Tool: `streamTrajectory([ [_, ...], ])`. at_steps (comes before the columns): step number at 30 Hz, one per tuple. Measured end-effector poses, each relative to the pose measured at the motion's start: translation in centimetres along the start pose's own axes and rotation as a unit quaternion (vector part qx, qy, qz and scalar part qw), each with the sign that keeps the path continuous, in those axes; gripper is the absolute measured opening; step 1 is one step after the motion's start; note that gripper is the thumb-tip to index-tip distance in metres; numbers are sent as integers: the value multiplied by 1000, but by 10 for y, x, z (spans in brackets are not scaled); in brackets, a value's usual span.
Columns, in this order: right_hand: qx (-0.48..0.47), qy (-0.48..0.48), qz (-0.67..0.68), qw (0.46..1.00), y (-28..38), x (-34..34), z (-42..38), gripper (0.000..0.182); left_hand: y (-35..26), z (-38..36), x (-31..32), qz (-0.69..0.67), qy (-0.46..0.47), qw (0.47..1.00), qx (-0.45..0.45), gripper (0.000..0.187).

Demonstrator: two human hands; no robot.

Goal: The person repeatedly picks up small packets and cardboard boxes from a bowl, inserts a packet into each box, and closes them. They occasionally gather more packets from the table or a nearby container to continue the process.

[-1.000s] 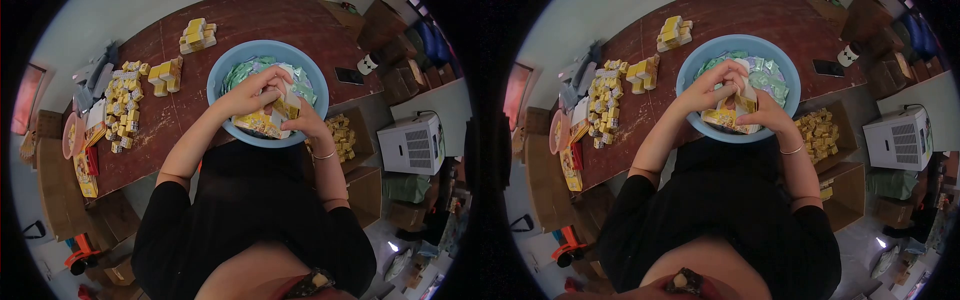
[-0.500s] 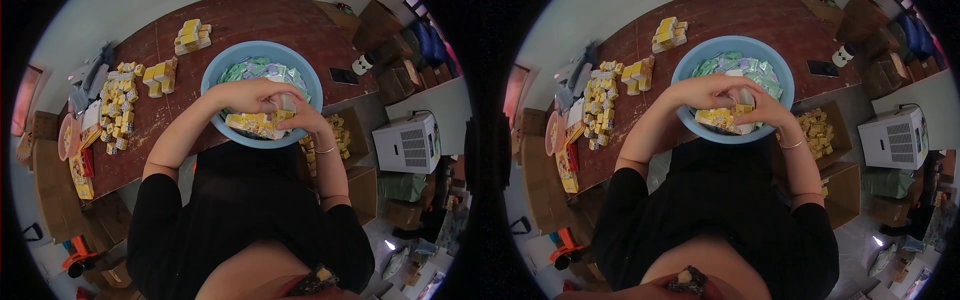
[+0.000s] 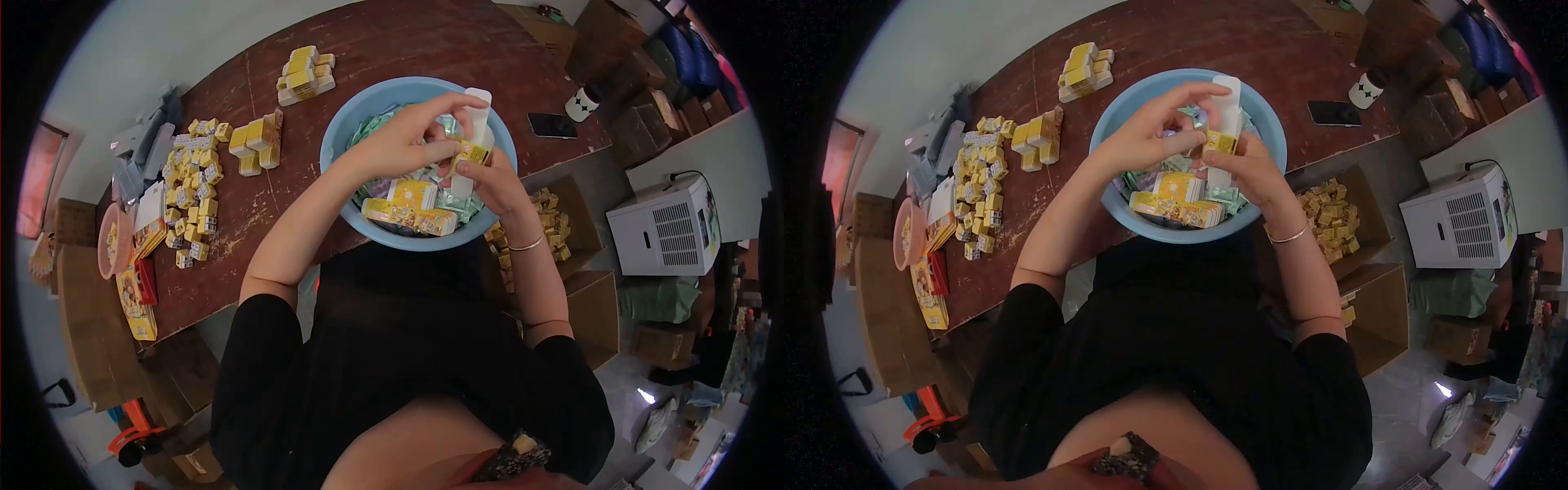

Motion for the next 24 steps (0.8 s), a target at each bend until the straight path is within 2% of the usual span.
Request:
streamTrajectory([
  [2,-40,-22,36,998,7,-4,-1,38,-5,-5,-11,136,-102,980,103,49],
  [6,-39,19,52,998,1,1,-5,34,19,-7,1,87,-96,986,106,47],
  [9,-6,-38,26,999,-4,-6,-4,35,25,-7,9,138,-99,978,123,42],
  [11,-20,-66,-3,998,0,-10,-8,38,14,-14,6,103,-213,961,145,34],
  [15,-15,-62,-49,997,5,-12,-12,39,22,-15,9,131,-205,956,163,27],
  [17,4,-45,-60,997,0,-13,-10,38,21,-14,18,226,-133,938,228,25],
  [20,14,-8,-52,998,-5,-13,-13,37,1,-19,18,265,-153,916,259,23],
  [24,14,28,-4,1000,-10,-8,-14,37,7,-18,28,328,-92,907,247,26],
])
Point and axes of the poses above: each hand's wrist, its own z-axis towards the middle knuckle, its own x-axis out of the palm, y = z × x, the point moved 7 cm from there along z, towards the middle knuckle, and after that the axes turned 1 degree about -z, right-handed, at the moved point
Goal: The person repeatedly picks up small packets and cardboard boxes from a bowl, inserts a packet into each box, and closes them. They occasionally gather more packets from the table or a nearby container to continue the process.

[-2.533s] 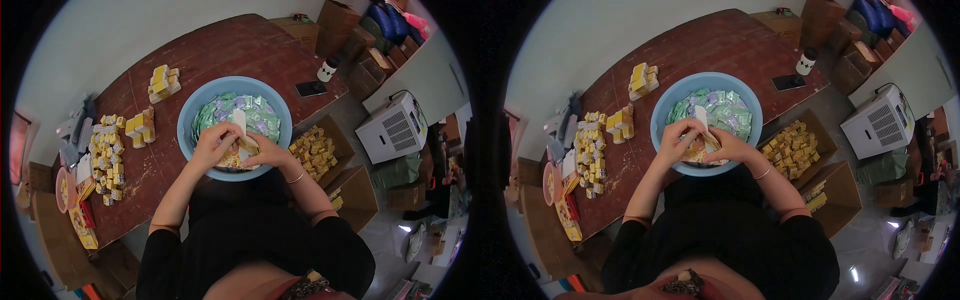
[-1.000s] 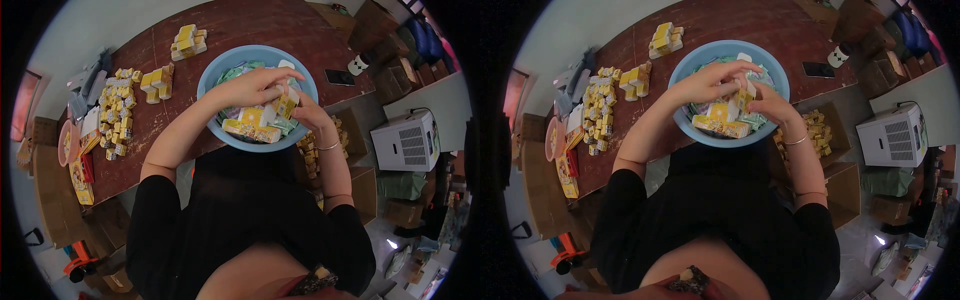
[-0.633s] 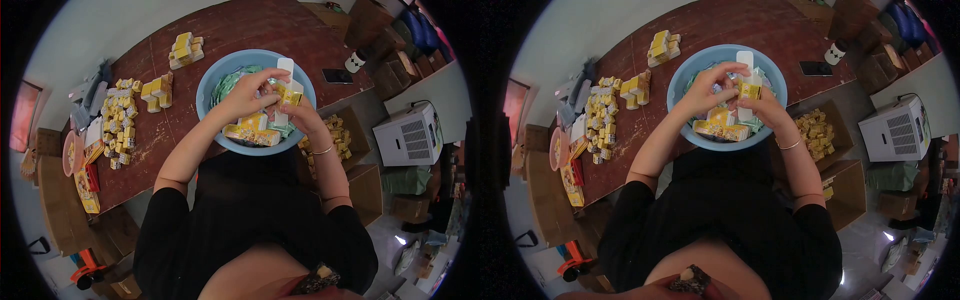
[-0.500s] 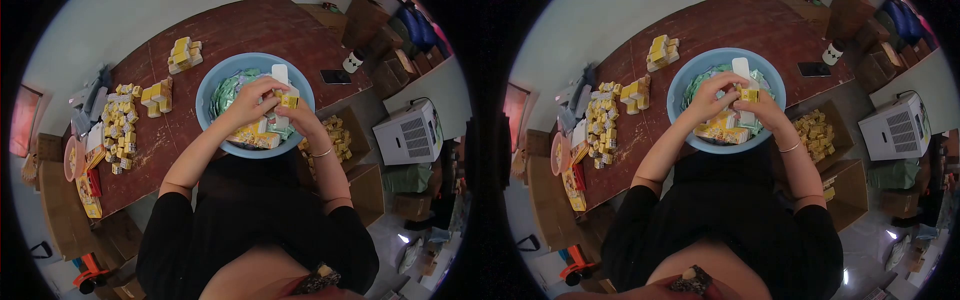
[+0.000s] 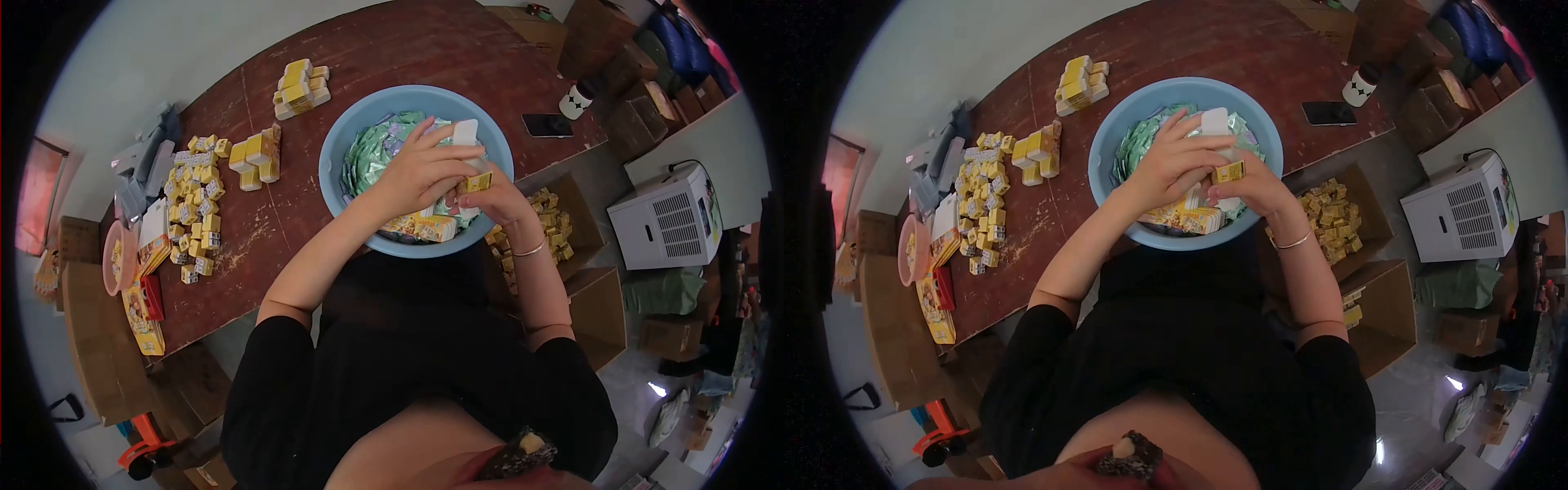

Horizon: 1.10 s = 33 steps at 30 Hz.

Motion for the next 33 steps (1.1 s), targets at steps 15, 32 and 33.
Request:
streamTrajectory([
  [15,-73,-134,-65,986,4,-3,-4,40,-3,-4,10,-218,-81,966,-110,32],
  [32,-120,-162,-208,957,22,7,-12,48,-10,-5,2,-116,-135,981,-83,24],
  [33,-119,-162,-208,957,21,7,-13,48,-11,-5,1,-116,-135,980,-84,24],
])
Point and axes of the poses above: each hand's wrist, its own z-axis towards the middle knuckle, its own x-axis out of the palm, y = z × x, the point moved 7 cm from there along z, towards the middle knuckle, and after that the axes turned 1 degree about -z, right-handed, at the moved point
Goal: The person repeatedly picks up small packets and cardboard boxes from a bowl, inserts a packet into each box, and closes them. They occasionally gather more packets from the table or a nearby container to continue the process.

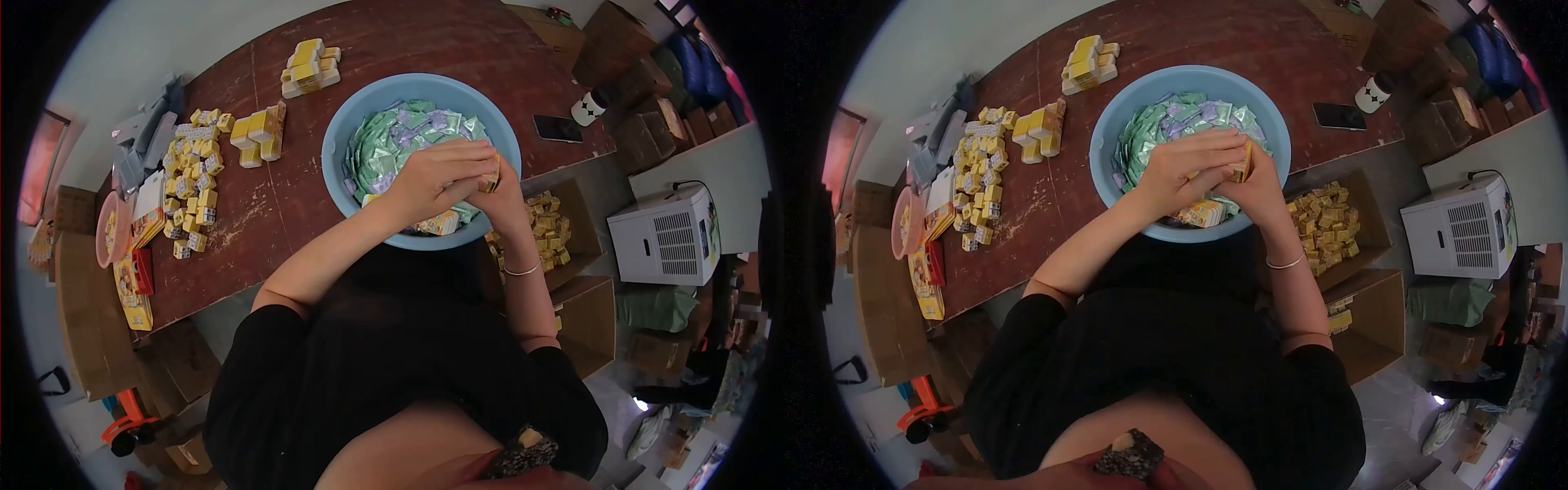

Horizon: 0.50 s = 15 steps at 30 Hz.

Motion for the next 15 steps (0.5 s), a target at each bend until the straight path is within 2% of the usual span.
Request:
streamTrajectory([
  [2,9,-5,25,1000,-1,0,-3,49,-16,-2,1,112,29,989,97,30],
  [6,22,30,-14,999,-17,2,-13,50,-16,-17,4,161,49,974,152,35],
  [8,6,32,32,999,-20,-2,-17,47,-8,-19,10,86,105,988,77,35],
  [9,7,34,32,999,-22,-6,-16,47,-3,-18,10,86,105,988,76,35],
  [11,98,-5,88,991,-38,-20,-13,42,53,-7,0,-50,44,986,-154,37],
  [12,99,-5,88,991,-41,-24,-11,42,87,1,-6,19,39,981,-189,37],
  [13,69,-57,104,991,-40,-35,-8,40,126,9,-12,87,34,971,-222,37],
  [14,37,-109,118,986,-37,-45,-7,38,155,16,-8,171,87,958,-214,38],
  [15,36,-110,116,987,-35,-46,-5,38,178,19,-1,253,137,936,-203,39],
])
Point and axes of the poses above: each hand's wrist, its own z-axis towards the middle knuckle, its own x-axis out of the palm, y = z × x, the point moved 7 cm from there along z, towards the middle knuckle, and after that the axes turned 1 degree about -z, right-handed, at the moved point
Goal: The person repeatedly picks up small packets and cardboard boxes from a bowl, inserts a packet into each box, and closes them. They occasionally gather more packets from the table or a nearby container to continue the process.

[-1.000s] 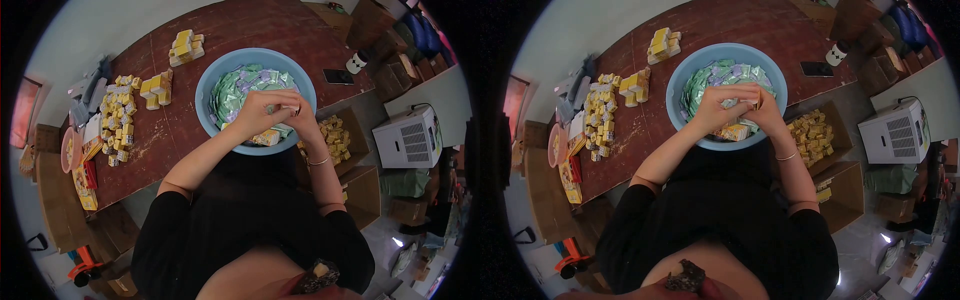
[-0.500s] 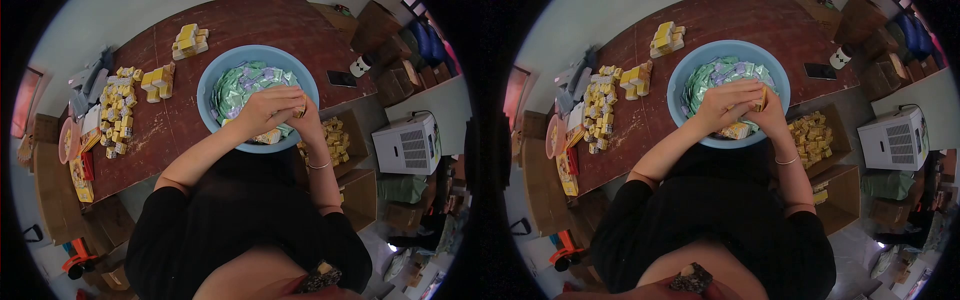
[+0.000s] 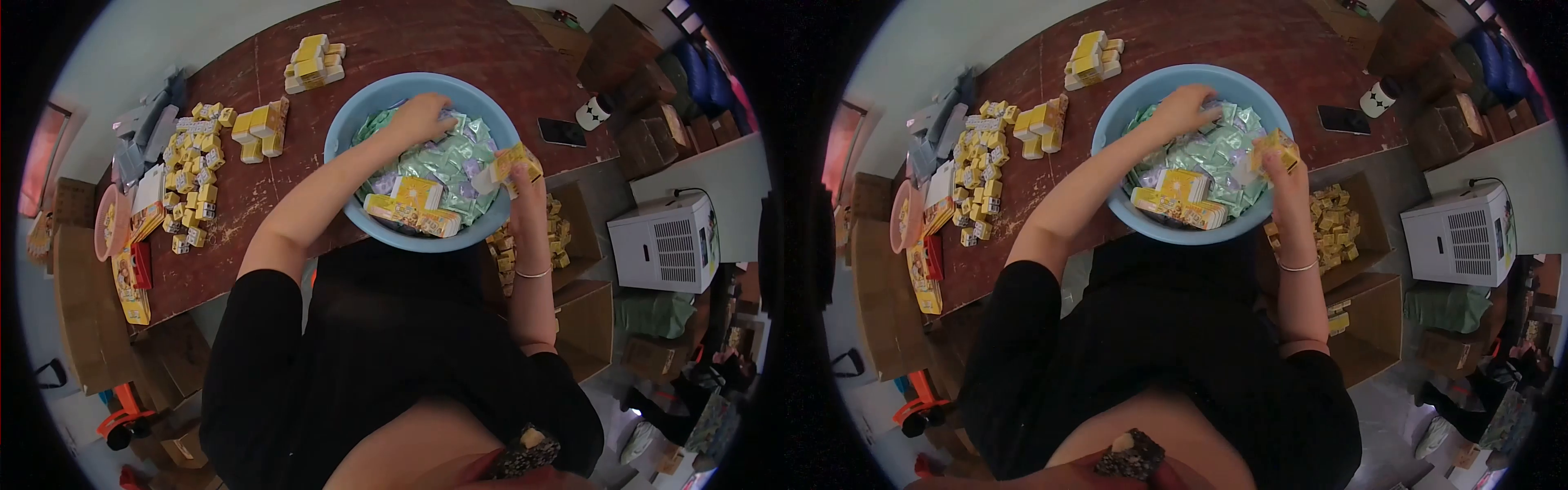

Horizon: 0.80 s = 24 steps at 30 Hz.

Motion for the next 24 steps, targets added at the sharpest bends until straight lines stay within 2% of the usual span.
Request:
streamTrajectory([
  [1,-6,-30,59,998,4,-3,3,35,8,7,7,-1,-3,1000,2,39],
  [2,-11,-59,117,991,7,-7,5,33,19,12,27,69,78,994,-14,36],
  [3,-14,-57,114,992,8,-9,6,33,31,13,46,138,157,977,-31,33],
  [4,7,-72,157,985,1,-16,7,31,41,17,57,137,152,978,-30,33],
  [6,25,-84,199,976,-11,-27,13,29,49,24,57,203,78,976,-29,27],
  [7,22,-44,203,978,-16,-26,16,31,50,23,52,203,77,976,-31,27],
  [8,19,-4,207,978,-20,-26,18,34,51,23,33,130,-13,991,-23,24],
  [9,19,-4,208,978,-20,-25,19,34,44,22,5,58,-103,993,-12,21],
  [10,21,-11,224,974,-23,-22,18,37,33,19,-13,60,-101,993,-12,21],
  [11,21,-19,241,970,-25,-19,18,41,25,12,-29,-142,-79,984,-67,18],
  [12,19,-20,244,969,-26,-14,19,41,15,4,-38,-337,-54,932,-120,16],
  [16,55,-9,280,958,-39,15,16,49,-54,-37,-45,-424,2,894,-145,22],
  [18,61,6,291,955,-43,27,13,52,-75,-43,-56,-314,-87,943,-74,32],
  [19,62,29,319,945,-42,33,12,54,-77,-43,-53,-313,-85,943,-73,32],
  [21,58,49,347,935,-39,41,8,56,-69,-46,-55,-403,-179,893,-84,26],
  [22,76,67,355,929,-38,49,5,55,-66,-48,-54,-403,-175,895,-81,26],
  [24,94,85,360,924,-33,54,3,55,-62,-55,-35,-413,-36,902,-121,21],
])
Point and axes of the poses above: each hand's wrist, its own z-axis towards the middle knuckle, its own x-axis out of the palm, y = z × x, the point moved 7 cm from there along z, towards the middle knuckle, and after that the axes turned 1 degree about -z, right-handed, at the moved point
